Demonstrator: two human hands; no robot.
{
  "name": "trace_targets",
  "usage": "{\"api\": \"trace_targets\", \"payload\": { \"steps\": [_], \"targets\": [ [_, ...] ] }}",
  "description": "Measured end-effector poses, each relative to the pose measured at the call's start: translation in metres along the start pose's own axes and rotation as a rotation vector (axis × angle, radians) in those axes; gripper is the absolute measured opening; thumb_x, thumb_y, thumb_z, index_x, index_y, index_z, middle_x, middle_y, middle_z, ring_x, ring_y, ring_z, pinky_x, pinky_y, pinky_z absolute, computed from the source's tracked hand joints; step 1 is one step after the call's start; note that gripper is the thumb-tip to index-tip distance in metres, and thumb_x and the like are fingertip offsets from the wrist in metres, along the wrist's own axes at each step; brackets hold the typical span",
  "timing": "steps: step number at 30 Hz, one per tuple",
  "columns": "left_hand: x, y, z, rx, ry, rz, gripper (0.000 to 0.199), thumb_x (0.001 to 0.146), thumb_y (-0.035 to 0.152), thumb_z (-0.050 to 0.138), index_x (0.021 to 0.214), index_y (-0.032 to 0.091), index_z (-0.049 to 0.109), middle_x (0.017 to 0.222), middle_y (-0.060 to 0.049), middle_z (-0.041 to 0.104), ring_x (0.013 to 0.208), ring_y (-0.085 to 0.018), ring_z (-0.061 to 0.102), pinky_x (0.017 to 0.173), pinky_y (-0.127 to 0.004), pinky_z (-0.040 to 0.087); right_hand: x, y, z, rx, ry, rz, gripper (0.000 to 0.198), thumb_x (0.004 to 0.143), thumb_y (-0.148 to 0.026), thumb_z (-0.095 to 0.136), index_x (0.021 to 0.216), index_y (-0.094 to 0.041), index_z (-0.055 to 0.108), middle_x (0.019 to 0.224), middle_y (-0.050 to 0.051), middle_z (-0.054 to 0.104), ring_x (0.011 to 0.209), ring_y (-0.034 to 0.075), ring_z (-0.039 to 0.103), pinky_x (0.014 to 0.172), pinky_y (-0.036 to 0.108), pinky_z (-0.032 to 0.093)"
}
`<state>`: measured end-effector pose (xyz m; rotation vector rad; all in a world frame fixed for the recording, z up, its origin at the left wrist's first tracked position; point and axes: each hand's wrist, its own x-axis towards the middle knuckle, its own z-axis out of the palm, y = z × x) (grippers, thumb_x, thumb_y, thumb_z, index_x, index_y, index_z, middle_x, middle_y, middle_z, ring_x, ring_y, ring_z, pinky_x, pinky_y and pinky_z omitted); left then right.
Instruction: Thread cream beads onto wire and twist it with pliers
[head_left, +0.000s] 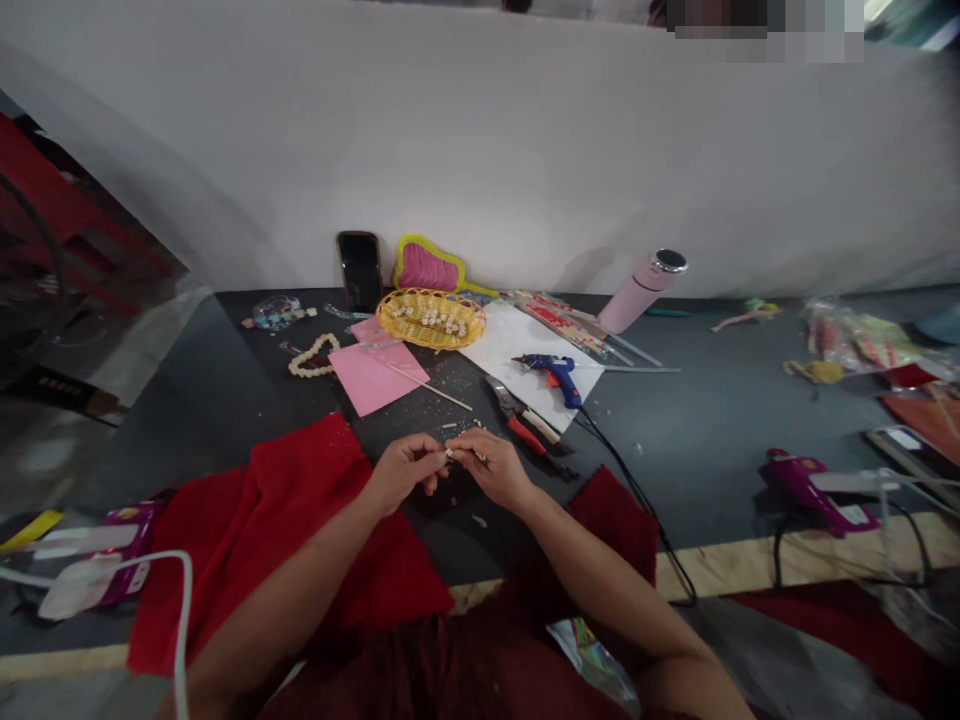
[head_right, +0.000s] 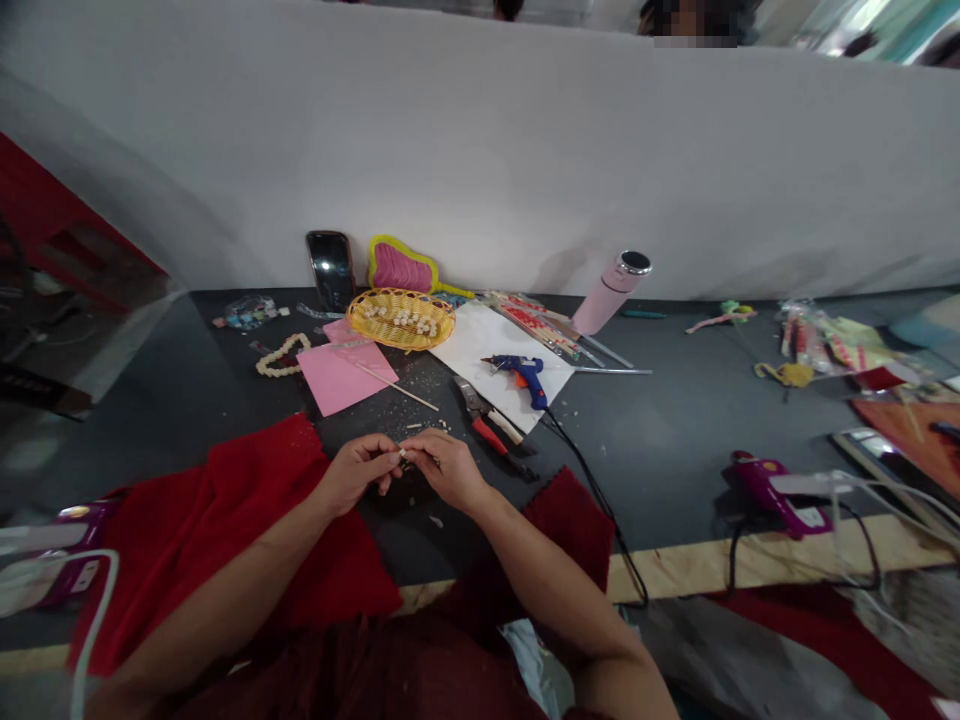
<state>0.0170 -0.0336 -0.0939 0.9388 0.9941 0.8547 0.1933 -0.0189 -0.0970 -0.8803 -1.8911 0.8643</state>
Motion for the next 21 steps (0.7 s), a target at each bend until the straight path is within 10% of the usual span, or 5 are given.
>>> {"api": "trace_targets", "payload": {
  "steps": [21],
  "targets": [
    [-0.0006,0.0015,-0.0003,0.121,0.002,0.09,0.026,0.074,0.038,0.065,0.075,0.014,0.058,0.061,0.001,0.06,0.041,-0.006,0.05,0.043,-0.018,0.041,0.0008,0.0029,-0.0003,-0.038,-0.016,-0.048,0.015,0.089,-0.023,0.052,0.096,-0.022,0.065,0.085,0.005,0.066,0.08,0.015,0.062,0.073,0.028,0.051]
  ]
}}
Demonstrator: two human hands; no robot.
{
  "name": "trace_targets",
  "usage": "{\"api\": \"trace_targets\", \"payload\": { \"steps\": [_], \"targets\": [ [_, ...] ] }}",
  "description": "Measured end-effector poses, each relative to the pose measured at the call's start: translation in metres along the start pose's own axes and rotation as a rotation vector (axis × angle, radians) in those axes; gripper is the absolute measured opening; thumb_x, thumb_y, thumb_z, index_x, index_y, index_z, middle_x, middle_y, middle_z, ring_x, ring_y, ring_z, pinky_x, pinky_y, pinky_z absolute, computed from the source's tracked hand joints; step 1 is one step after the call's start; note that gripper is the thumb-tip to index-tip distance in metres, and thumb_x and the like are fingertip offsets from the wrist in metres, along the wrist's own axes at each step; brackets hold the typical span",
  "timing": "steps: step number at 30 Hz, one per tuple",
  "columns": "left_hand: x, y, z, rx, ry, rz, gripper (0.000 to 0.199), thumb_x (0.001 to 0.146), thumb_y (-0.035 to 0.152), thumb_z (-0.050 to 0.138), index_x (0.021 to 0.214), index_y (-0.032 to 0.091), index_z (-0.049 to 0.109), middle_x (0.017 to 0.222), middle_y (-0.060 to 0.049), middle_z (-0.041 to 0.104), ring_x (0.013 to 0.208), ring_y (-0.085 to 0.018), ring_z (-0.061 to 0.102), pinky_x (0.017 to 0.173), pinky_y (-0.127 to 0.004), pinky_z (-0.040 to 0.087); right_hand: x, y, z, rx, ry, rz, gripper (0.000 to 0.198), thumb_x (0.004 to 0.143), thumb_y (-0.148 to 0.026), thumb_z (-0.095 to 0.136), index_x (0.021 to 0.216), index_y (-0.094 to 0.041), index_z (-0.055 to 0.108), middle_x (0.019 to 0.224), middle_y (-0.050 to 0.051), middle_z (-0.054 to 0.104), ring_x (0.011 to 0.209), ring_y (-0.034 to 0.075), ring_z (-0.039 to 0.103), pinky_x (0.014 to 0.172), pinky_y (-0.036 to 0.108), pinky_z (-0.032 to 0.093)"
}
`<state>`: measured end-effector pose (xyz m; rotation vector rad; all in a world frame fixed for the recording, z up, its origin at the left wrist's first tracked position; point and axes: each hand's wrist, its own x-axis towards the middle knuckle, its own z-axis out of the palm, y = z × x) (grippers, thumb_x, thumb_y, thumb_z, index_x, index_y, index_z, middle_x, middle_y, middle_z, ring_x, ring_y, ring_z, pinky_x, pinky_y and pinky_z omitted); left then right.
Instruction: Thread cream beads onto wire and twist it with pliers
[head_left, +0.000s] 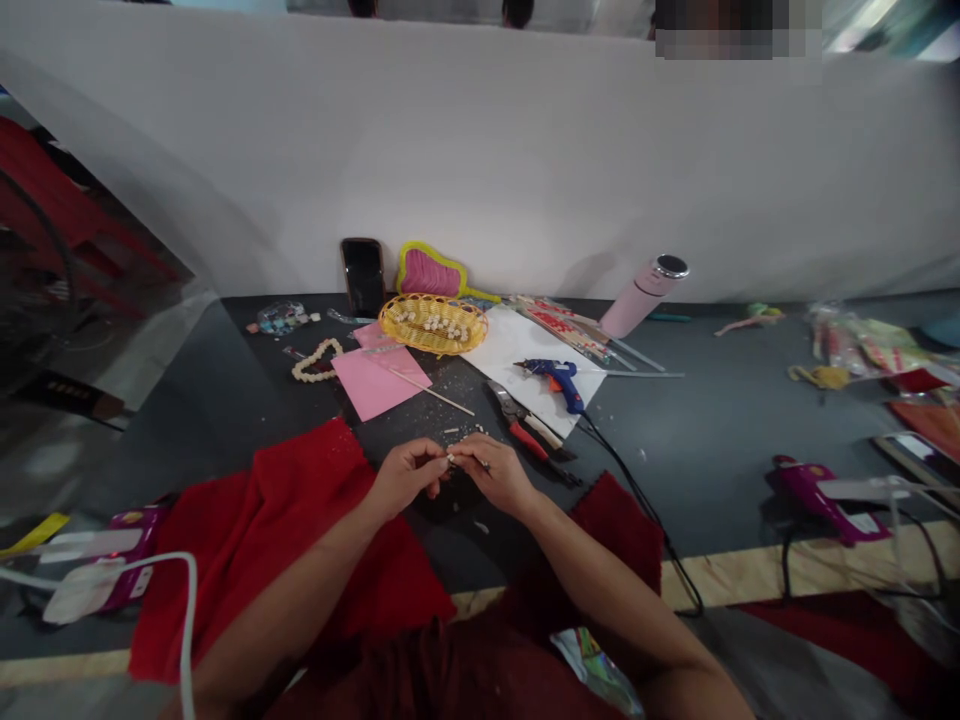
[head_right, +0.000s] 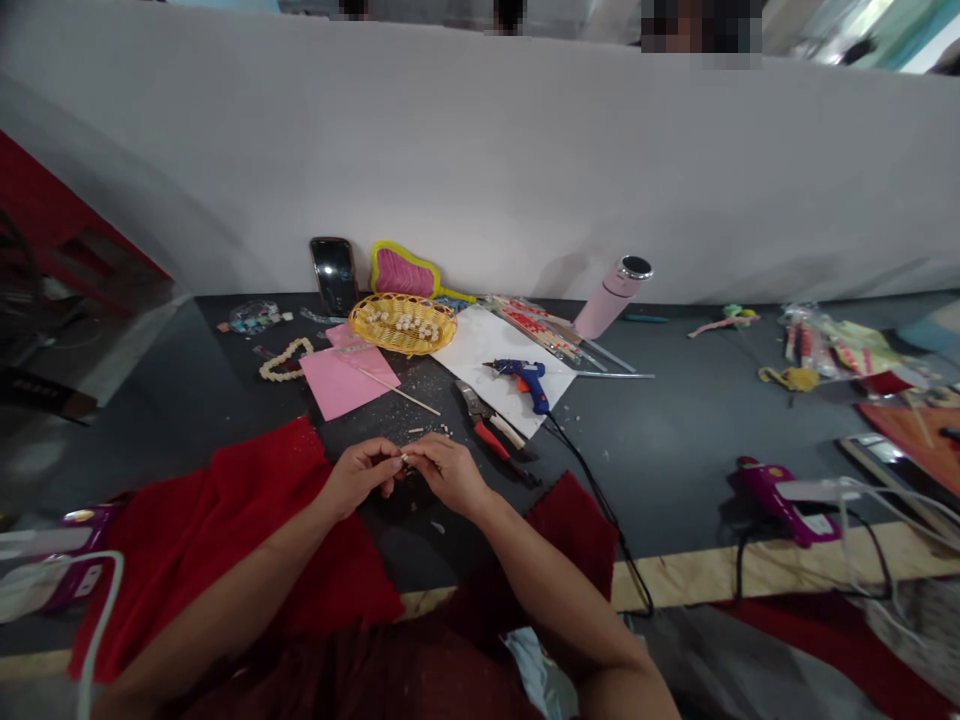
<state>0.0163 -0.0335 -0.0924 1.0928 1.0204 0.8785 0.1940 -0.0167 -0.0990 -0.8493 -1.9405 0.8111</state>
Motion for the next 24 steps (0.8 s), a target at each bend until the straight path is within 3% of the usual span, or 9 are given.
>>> {"api": "trace_targets", "payload": {
  "steps": [24],
  "targets": [
    [0.0,-0.0045,-0.0004,-0.021,0.02,0.004,0.023,0.073,0.035,0.066,0.075,0.014,0.058,0.061,0.003,0.06,0.042,-0.006,0.051,0.043,-0.018,0.043,-0.0007,-0.0002,0.0002,-0.032,-0.001,-0.003,0.017,0.09,-0.021,0.049,0.097,-0.021,0.065,0.087,0.006,0.066,0.081,0.014,0.062,0.074,0.028,0.052]
  ]
}}
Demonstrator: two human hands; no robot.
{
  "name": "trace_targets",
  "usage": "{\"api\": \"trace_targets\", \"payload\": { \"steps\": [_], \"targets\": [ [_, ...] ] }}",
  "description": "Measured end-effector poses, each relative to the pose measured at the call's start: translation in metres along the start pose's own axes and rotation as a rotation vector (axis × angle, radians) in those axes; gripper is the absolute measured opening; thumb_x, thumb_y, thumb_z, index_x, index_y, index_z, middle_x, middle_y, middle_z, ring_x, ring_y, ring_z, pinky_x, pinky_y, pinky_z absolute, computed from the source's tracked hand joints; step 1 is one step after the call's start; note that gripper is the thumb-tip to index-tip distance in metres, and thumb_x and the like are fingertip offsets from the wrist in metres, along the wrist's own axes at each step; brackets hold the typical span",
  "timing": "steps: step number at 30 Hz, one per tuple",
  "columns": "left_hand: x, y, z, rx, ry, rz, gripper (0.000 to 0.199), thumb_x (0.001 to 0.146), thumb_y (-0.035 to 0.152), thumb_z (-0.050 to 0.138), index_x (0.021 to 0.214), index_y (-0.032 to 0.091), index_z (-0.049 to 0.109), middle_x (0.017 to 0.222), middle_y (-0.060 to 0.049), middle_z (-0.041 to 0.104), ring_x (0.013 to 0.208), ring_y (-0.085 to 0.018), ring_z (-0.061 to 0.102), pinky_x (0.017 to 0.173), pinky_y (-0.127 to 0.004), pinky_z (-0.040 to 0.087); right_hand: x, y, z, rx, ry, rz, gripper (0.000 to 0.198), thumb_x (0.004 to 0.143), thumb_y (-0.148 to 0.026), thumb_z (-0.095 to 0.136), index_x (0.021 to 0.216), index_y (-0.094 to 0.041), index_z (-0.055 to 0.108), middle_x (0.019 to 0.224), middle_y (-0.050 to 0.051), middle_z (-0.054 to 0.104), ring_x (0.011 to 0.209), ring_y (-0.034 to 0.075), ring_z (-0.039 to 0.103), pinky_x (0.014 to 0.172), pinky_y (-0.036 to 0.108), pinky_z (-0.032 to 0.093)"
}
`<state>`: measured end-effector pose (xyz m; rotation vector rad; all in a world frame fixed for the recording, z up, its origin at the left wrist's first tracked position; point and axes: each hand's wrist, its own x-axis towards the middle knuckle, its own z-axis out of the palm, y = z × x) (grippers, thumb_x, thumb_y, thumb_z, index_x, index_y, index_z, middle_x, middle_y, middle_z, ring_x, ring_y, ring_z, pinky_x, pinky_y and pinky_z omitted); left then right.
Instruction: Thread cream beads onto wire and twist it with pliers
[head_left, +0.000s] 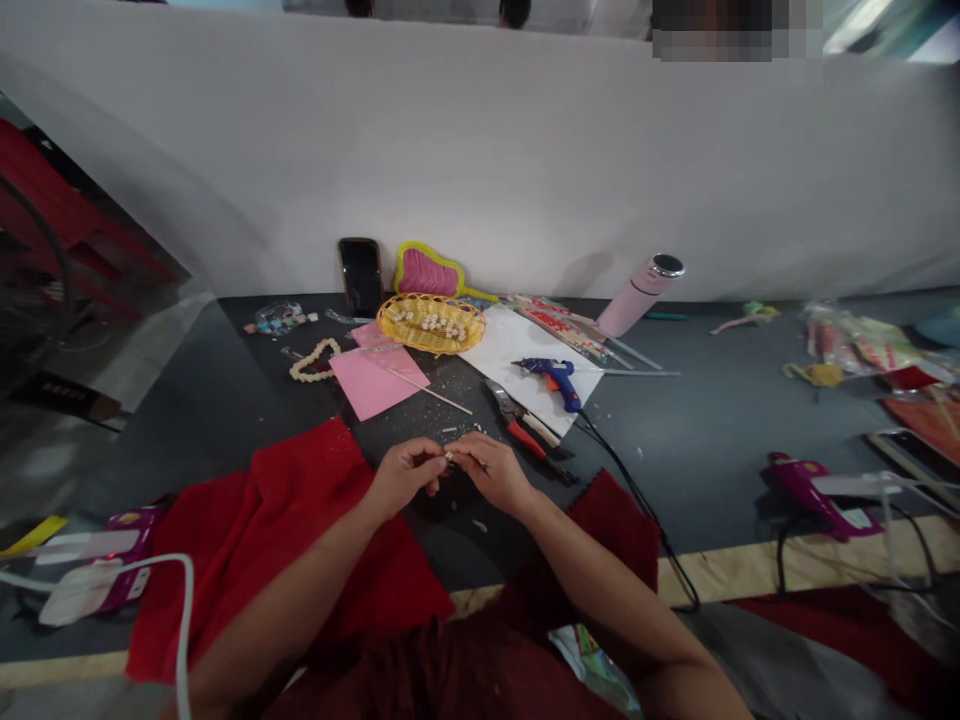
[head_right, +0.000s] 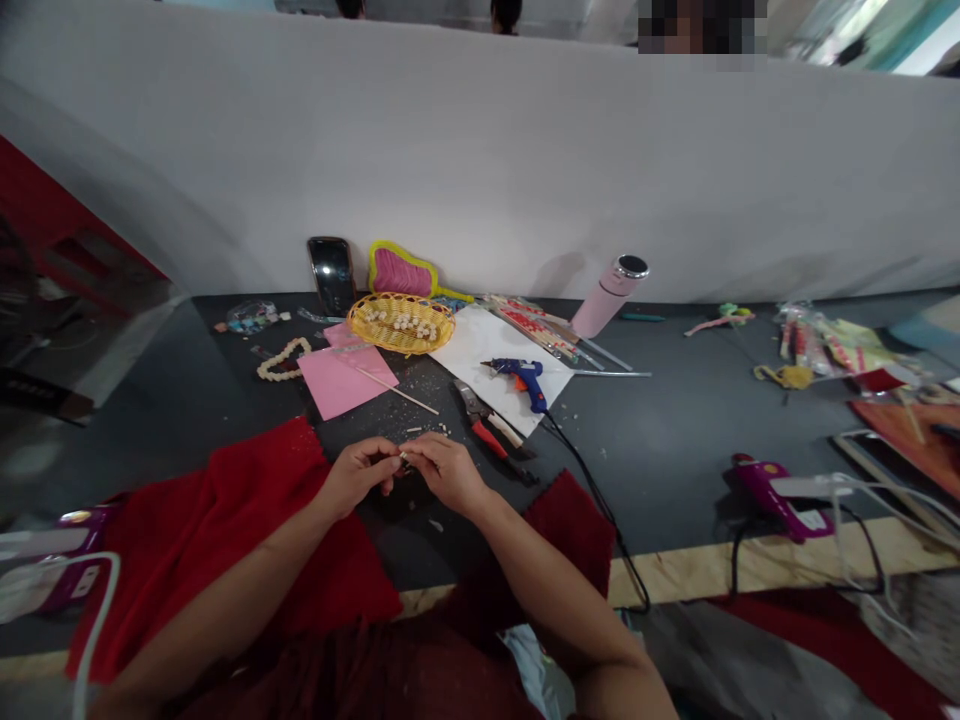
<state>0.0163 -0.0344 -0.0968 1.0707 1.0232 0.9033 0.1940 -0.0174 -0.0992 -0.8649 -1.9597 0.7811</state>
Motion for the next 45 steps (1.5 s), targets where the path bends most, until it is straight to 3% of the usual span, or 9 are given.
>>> {"api": "trace_targets", "payload": {
  "steps": [15,45],
  "targets": [
    [0.0004,0.0008,0.0006,-0.005,-0.001,0.011,0.023,0.073,0.035,0.067,0.076,0.013,0.06,0.062,0.002,0.061,0.042,-0.006,0.051,0.043,-0.019,0.043,0.001,-0.0006,-0.0006,0.004,0.009,0.035,0.015,0.09,-0.028,0.051,0.09,-0.022,0.065,0.082,0.004,0.066,0.077,0.015,0.062,0.072,0.027,0.051],
    [0.0006,0.0031,0.0007,0.0,-0.004,0.001,0.026,0.072,0.038,0.067,0.076,0.014,0.06,0.062,0.002,0.06,0.043,-0.006,0.051,0.043,-0.019,0.042,0.0012,-0.0024,-0.0011,-0.02,-0.013,0.027,0.018,0.091,-0.025,0.046,0.094,-0.021,0.064,0.085,0.006,0.066,0.08,0.015,0.062,0.074,0.028,0.051]
  ]
}}
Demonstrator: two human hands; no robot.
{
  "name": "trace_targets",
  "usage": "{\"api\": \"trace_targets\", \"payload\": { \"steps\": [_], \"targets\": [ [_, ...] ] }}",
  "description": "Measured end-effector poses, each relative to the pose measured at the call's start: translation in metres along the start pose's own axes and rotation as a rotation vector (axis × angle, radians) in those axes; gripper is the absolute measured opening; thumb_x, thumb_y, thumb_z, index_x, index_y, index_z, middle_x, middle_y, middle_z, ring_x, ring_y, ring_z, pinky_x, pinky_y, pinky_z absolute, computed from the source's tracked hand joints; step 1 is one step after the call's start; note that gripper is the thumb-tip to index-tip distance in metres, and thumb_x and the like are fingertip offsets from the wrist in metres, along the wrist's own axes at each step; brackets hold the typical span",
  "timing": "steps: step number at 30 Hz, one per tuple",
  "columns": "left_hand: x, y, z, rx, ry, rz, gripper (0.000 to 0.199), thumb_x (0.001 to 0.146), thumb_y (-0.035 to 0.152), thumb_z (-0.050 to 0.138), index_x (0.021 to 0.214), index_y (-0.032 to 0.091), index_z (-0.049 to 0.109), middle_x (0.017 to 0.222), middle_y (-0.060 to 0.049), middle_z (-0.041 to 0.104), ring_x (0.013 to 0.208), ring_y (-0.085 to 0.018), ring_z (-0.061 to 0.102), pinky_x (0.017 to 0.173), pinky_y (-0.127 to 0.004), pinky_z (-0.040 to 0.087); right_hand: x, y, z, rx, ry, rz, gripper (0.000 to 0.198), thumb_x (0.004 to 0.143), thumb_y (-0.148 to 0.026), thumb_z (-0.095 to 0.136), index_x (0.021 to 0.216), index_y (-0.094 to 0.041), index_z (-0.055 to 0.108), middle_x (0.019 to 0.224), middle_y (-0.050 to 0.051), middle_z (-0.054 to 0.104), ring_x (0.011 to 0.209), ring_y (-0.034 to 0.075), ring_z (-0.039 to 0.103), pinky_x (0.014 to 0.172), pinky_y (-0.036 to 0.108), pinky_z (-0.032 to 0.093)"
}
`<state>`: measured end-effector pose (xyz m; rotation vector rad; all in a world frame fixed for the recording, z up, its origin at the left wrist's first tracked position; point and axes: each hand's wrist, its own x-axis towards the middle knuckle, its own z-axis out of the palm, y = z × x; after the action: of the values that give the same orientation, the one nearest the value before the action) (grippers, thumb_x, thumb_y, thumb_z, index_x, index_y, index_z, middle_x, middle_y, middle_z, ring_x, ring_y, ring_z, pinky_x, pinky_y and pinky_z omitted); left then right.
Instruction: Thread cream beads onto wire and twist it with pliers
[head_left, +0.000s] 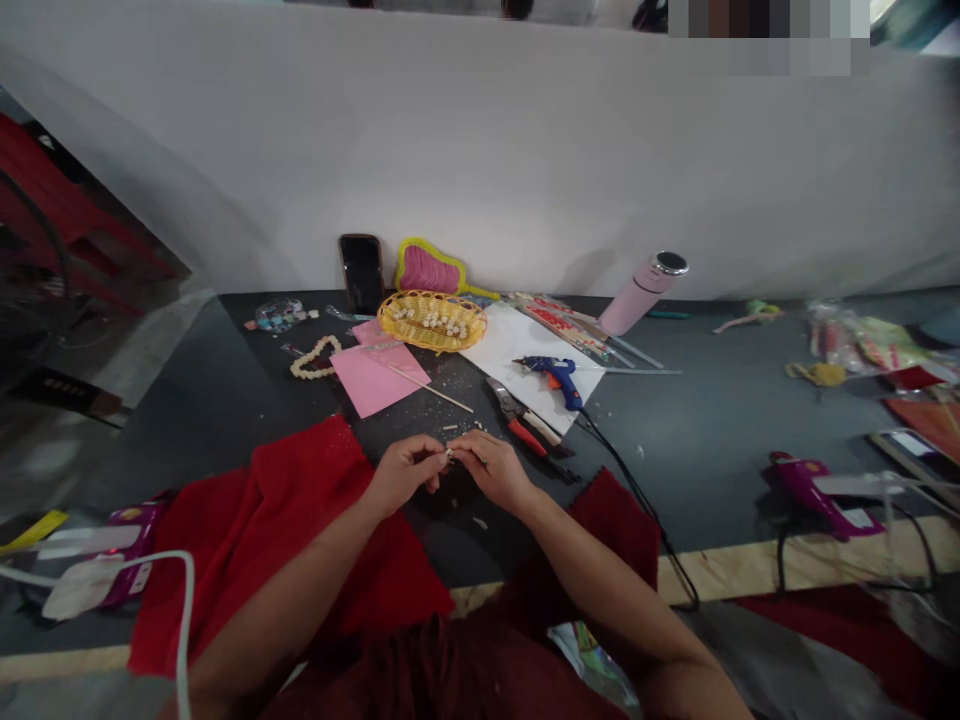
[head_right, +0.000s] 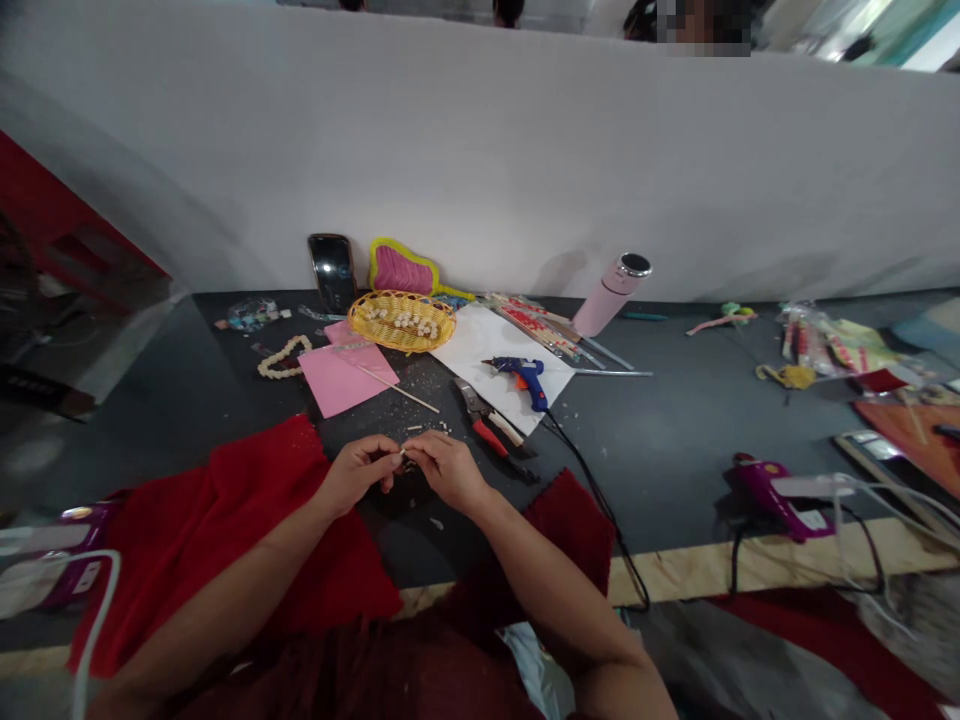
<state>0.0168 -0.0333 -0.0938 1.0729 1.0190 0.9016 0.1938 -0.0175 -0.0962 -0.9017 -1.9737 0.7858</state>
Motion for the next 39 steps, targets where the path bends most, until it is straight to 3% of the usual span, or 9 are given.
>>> {"api": "trace_targets", "payload": {
  "steps": [15,39],
  "targets": [
    [-0.0005,0.001,0.0006,-0.012,0.019,-0.028,0.027,0.072,0.039,0.067,0.075,0.013,0.06,0.061,0.001,0.061,0.043,-0.006,0.05,0.043,-0.018,0.043,-0.0027,0.0022,0.0006,-0.04,0.048,0.063,0.013,0.09,-0.023,0.045,0.089,-0.021,0.059,0.083,0.004,0.064,0.078,0.016,0.06,0.073,0.028,0.049],
    [-0.0004,0.0011,-0.0005,-0.004,0.015,-0.033,0.028,0.07,0.04,0.068,0.074,0.014,0.061,0.061,0.001,0.061,0.043,-0.006,0.05,0.043,-0.019,0.042,-0.0009,-0.0035,0.0004,0.0,0.004,0.072,0.013,0.09,-0.026,0.046,0.087,-0.022,0.058,0.081,0.003,0.062,0.076,0.015,0.059,0.072,0.028,0.048]
  ]
}}
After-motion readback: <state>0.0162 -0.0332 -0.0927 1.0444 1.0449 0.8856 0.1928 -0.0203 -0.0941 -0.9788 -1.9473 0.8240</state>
